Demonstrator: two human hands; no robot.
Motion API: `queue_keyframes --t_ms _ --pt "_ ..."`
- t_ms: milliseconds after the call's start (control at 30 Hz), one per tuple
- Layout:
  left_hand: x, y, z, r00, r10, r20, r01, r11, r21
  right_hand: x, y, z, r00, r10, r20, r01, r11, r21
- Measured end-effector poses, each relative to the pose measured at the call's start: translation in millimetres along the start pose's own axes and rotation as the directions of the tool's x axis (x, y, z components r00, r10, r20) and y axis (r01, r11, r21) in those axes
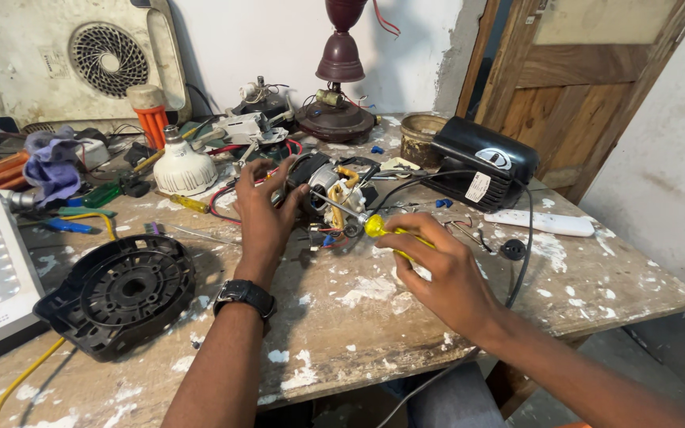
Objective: The person holds a small electric motor on a cluttered workbench and uses a yellow-handled screwdriver to loosen and remove screws from the motor housing. They then set the screwdriver down and work the motor parts apart by hand, pulling at the housing and internal components.
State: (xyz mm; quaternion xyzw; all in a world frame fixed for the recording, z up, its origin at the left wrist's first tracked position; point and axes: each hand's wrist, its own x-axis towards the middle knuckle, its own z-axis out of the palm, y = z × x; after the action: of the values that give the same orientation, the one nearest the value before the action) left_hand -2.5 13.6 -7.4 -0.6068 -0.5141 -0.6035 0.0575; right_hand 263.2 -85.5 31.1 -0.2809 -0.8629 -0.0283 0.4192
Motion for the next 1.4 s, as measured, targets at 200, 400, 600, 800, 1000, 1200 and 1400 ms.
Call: queue_keyframes --t_ms 200,400,600,800,1000,1200,1400 --pt "0.1 21.0 -18.5 0.98 0.164 0.11 -0.17 0.984 0.047 1.9 6.8 -2.6 0.996 0.079 0.041 -0.081 0.996 0.037" --pt "5.3 30.5 -28.6 0.959 0.234 0.158 -0.252 0.962 0.101 9.0 28.7 -11.1 0.998 -0.01 -0.056 0.014 0.996 0.084" --pt "5.8 31.6 -31.4 0.917 0.363 0.164 -0.384 0.915 0.122 40.8 54.9 -17.8 0.945 0.31 -0.104 -0.203 0.806 0.555" --pt "7.5 31.1 -29.5 0.913 0.384 0.136 -0.403 0.902 0.153 85.6 88.4 19.2 0.921 0.387 -0.044 -0.194 0.554 0.81" --pt "11.3 28.8 -27.5 0.896 0.425 0.132 -0.442 0.882 0.164 102.4 104.4 49.1 0.968 -0.095 -0.232 0.097 0.995 -0.004" --pt "12.4 27.2 -26.6 0.891 0.42 0.173 -0.443 0.888 0.127 99.0 100.4 65.1 0.994 -0.084 -0.073 0.087 0.995 0.039" --pt "12.4 28.7 -28.3 0.893 0.403 0.199 -0.415 0.909 0.022 97.2 99.7 67.6 0.988 -0.131 -0.082 0.135 0.99 0.052"
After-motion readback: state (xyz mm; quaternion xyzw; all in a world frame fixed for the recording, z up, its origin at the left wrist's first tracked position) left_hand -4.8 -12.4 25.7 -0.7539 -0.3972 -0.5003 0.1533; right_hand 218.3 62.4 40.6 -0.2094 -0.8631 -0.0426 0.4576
